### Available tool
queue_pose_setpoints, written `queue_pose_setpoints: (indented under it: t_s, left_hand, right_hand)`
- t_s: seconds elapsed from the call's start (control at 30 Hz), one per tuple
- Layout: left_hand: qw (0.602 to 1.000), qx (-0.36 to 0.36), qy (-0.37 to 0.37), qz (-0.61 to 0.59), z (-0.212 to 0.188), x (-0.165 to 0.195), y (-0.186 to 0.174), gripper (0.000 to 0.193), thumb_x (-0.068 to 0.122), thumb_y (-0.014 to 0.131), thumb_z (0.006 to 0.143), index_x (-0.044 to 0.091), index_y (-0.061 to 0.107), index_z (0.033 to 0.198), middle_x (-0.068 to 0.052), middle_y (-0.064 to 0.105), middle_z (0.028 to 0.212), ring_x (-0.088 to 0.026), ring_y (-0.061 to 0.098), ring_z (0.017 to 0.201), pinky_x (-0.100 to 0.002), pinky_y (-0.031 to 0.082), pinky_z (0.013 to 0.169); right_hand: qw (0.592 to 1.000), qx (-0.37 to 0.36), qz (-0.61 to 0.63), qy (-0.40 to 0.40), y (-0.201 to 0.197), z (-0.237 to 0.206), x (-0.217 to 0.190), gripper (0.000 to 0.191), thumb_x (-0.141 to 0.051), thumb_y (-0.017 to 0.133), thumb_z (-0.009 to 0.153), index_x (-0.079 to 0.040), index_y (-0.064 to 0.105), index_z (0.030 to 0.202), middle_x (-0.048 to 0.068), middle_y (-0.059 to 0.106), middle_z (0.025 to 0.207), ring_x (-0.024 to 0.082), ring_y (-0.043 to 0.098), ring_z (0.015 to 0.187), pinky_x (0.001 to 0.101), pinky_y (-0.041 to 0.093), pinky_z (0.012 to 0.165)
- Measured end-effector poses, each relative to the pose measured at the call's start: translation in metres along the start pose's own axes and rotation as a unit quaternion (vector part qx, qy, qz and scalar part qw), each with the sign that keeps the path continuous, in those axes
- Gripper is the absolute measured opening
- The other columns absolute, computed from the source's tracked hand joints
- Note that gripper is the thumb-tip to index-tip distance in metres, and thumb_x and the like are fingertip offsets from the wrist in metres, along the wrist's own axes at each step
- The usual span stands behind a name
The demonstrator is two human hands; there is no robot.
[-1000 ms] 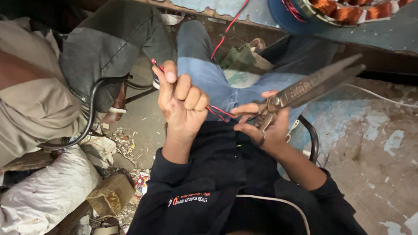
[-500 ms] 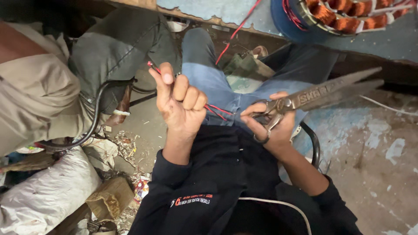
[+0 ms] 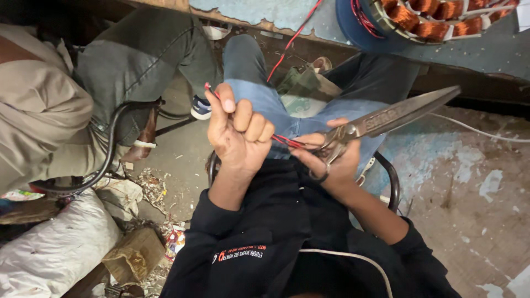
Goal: The person strips insulation from red and white wires using shears, then twists and secures the exposed ends to a stator assembly. The person works at a cluttered workbench with tools and materials nearby.
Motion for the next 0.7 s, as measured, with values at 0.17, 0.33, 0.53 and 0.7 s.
queue_pose_setpoints:
  t_s: [0.17,0.33,0.53,0.7]
  left_hand:
    - [1.0,0.002,0.002,0.002,-0.001,-0.002,-0.005,0.039,0.048,0.031,0.115,0.015,0.044,0.099,0.004,0.021,0.066,-0.01,0.014,0.052,-0.031,0.018,0.054]
    - [1.0,-0.015,-0.004,-0.02,-0.004,-0.005,-0.01,0.039,0.047,0.033,0.115,0.014,0.043,0.099,0.003,0.02,0.066,-0.011,0.017,0.053,-0.032,0.02,0.055]
    - [0.912,0.039,0.174,0.369,-0.002,0.004,0.009,0.047,0.041,0.05,0.101,0.013,0.05,0.139,-0.001,0.059,0.124,-0.021,0.056,0.118,-0.044,0.047,0.107]
    - [0.386,-0.057,0.321,0.863,-0.037,0.006,0.058,0.038,0.024,0.06,0.109,0.013,0.053,0.145,-0.01,0.059,0.141,-0.029,0.052,0.133,-0.049,0.027,0.118]
  right_hand:
    - [0.998,0.041,0.038,-0.025,-0.009,0.005,-0.004,0.07,0.011,0.074,0.092,-0.004,0.023,0.137,0.023,0.074,0.109,0.025,0.075,0.101,0.0319,0.06,0.094]
    - [0.998,0.039,0.049,-0.021,-0.008,0.006,-0.007,0.066,0.011,0.073,0.093,-0.003,0.026,0.136,0.023,0.075,0.106,0.023,0.075,0.095,0.0299,0.061,0.09]
    - [0.992,0.053,-0.104,-0.049,-0.018,0.013,-0.022,0.055,0.004,0.081,0.093,-0.003,0.037,0.126,0.01,0.079,0.103,0.015,0.074,0.09,0.0239,0.054,0.085]
    - [0.925,0.052,-0.337,-0.169,-0.018,0.02,-0.036,0.02,-0.006,0.088,0.081,-0.009,0.076,0.097,-0.002,0.077,0.097,0.021,0.056,0.103,0.0324,0.044,0.095]
Point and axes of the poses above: each hand's wrist, its own z-axis towards the middle knuckle, its own y-axis out of the palm, x = y × z, the point moved 1 cm from there along z, towards the middle knuckle
